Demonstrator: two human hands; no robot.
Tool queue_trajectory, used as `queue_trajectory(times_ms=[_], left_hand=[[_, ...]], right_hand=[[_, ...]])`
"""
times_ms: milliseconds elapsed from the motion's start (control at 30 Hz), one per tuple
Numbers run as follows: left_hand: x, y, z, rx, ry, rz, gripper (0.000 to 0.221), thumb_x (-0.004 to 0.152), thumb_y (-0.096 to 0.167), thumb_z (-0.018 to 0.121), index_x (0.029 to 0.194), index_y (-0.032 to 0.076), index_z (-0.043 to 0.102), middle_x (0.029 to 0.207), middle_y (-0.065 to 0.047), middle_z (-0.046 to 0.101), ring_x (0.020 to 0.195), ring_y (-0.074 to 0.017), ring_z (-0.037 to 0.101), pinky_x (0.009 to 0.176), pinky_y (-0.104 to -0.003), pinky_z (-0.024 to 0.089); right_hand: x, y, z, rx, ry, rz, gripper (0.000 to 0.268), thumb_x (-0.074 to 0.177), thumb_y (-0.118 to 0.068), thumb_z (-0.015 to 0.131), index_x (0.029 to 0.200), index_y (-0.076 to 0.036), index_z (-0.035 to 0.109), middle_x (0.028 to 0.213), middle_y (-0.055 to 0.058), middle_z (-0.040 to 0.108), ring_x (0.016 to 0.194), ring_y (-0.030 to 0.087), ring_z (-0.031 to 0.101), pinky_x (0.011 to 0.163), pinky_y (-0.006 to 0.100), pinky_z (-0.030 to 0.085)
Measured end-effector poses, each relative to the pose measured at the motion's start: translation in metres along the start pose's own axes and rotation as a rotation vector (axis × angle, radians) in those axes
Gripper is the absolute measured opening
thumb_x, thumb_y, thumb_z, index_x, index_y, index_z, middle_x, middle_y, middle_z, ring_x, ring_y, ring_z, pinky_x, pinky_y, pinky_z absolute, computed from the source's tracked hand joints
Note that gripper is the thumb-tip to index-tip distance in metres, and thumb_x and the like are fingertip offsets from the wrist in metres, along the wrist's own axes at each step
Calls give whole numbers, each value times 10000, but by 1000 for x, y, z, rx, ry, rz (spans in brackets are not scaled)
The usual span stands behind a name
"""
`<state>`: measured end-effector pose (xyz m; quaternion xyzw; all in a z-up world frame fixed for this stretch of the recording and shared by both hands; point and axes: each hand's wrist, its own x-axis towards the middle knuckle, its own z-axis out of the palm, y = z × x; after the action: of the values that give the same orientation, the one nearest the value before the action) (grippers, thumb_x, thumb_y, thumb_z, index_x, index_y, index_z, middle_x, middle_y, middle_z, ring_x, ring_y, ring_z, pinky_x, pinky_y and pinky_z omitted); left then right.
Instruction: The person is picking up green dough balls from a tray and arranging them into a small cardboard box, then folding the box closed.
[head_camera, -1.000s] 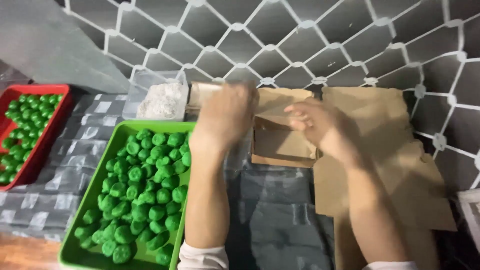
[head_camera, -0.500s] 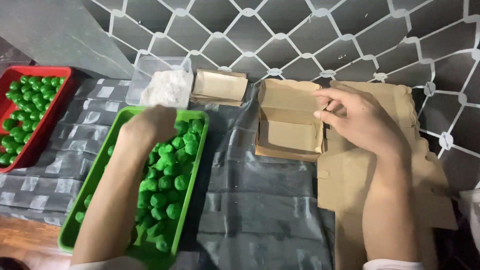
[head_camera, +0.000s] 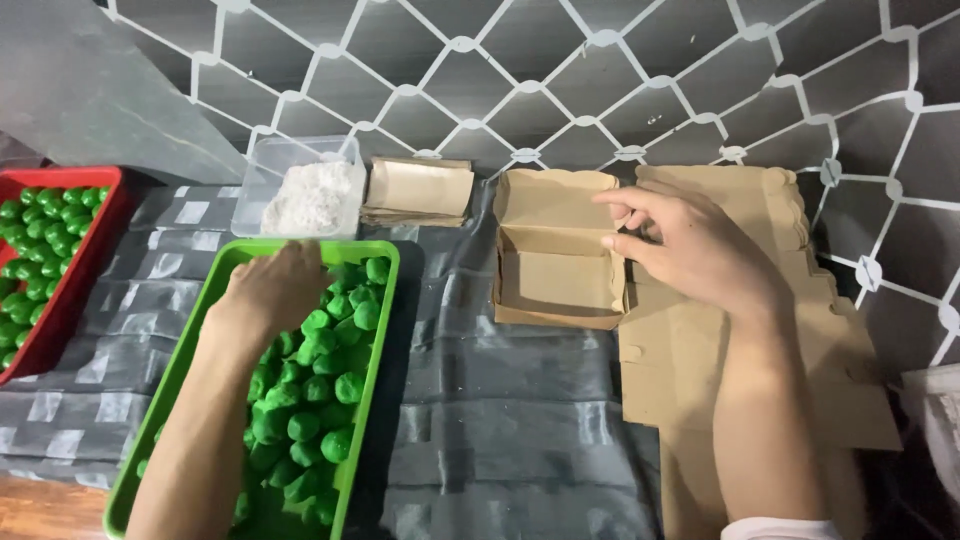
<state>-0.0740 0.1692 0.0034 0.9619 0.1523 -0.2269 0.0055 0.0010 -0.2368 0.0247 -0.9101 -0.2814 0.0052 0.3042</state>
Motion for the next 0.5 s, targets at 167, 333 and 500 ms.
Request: queue_trajectory(times_ms=[167,333,500], left_hand=[[-36,59,-58,-185,176,482,308,994,229,459,1167,-8,554,1089,-317,631,1069,-573,640,880,-649,531],[-29,132,-91,-311,238,698,426,861,185,776,1222,32,611,1119,-284,686,1091,-515,666,904,-582,549],[-9,178,-84,-425,123,782,535,675,338,950,1104,129,710,1040,-126,786,1063,-348,738,925,-478,578]], right_hand=[[2,-27,-7,77,-53,-4,402,907,-89,706,1302,-25,666,1109,215,702,1059,357,707,911,442,581],[6,-36,7,212,-37,-20,418,915,-49,689,1330,-38,644,1137,199,702,1077,349,710,932,441,584],[14,-20,23,620,-6,-66,478,939,17,634,1410,-34,563,1272,183,665,1121,254,682,972,390,585]])
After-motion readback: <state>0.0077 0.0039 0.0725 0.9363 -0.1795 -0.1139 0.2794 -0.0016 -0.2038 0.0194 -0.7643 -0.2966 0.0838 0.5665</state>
